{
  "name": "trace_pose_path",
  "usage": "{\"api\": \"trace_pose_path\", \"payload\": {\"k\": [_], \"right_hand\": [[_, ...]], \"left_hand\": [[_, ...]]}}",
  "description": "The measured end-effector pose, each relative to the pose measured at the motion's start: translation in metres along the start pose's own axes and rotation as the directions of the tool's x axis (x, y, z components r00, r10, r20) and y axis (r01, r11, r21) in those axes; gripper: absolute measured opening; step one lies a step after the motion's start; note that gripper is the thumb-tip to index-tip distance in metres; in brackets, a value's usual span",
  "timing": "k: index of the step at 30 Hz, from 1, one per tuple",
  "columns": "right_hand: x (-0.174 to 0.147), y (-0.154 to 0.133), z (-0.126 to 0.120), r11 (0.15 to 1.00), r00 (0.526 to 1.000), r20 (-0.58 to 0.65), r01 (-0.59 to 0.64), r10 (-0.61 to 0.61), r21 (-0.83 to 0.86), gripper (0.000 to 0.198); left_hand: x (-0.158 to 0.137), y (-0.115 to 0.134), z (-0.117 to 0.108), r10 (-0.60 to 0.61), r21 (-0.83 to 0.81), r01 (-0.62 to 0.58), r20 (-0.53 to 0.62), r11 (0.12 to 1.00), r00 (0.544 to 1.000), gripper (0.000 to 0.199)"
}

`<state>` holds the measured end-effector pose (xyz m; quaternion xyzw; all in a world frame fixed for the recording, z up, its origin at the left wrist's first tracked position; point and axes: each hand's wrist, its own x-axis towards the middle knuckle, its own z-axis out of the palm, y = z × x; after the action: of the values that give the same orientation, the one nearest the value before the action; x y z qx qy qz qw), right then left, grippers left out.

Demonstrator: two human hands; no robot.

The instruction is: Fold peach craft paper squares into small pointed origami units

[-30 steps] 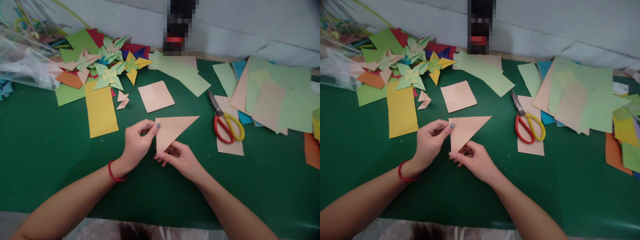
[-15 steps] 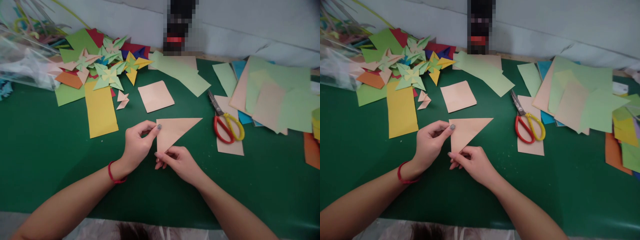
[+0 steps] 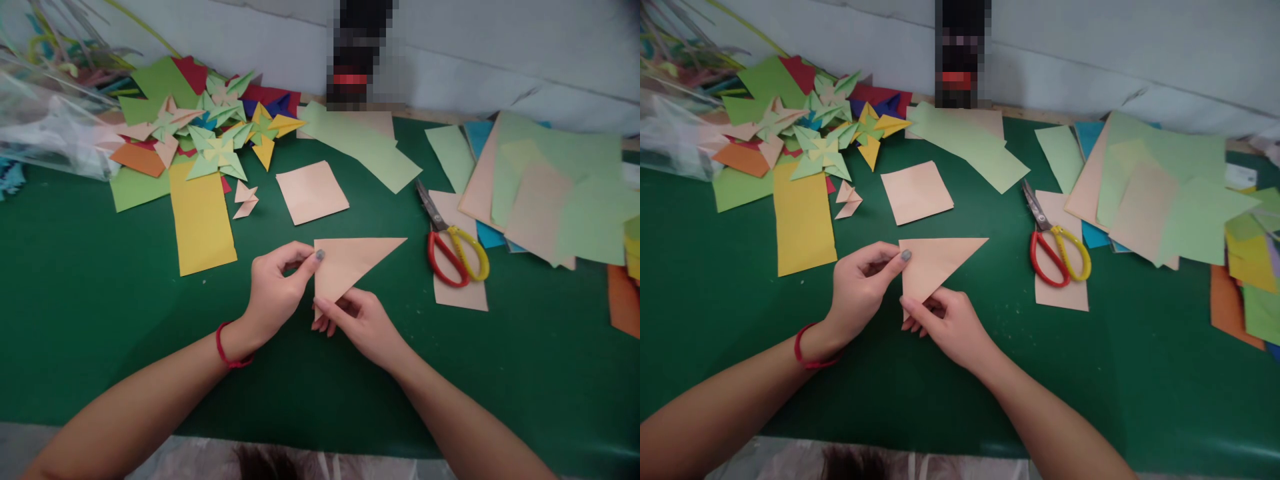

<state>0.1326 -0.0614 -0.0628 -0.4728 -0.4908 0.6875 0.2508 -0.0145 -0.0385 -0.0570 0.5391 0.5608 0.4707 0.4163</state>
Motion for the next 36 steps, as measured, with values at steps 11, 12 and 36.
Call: {"api": "trace_pose_path", "payload": {"k": [11,12,36], "right_hand": [[0.001,-0.001,-0.02,0.988,0.945,-0.286,0.145,-0.156,-0.059,0.024],[0.002,-0.002,-0.023,0.987,0.936,-0.311,0.155,-0.163,-0.05,0.023],[0.001,-0.007,-0.025,0.981,0.887,-0.419,0.168,-0.192,-0.093,0.028]], "left_hand": [[0.001,0.002,-0.001,0.006,0.049,-0.007,0.01,0.999,1.0,0.012],[0.001,0.002,-0.001,0.008,0.055,-0.009,0.016,0.998,1.0,0.012],[-0.001,-0.001,0.002,-0.045,0.04,0.042,0.069,0.998,0.997,0.017]]}}
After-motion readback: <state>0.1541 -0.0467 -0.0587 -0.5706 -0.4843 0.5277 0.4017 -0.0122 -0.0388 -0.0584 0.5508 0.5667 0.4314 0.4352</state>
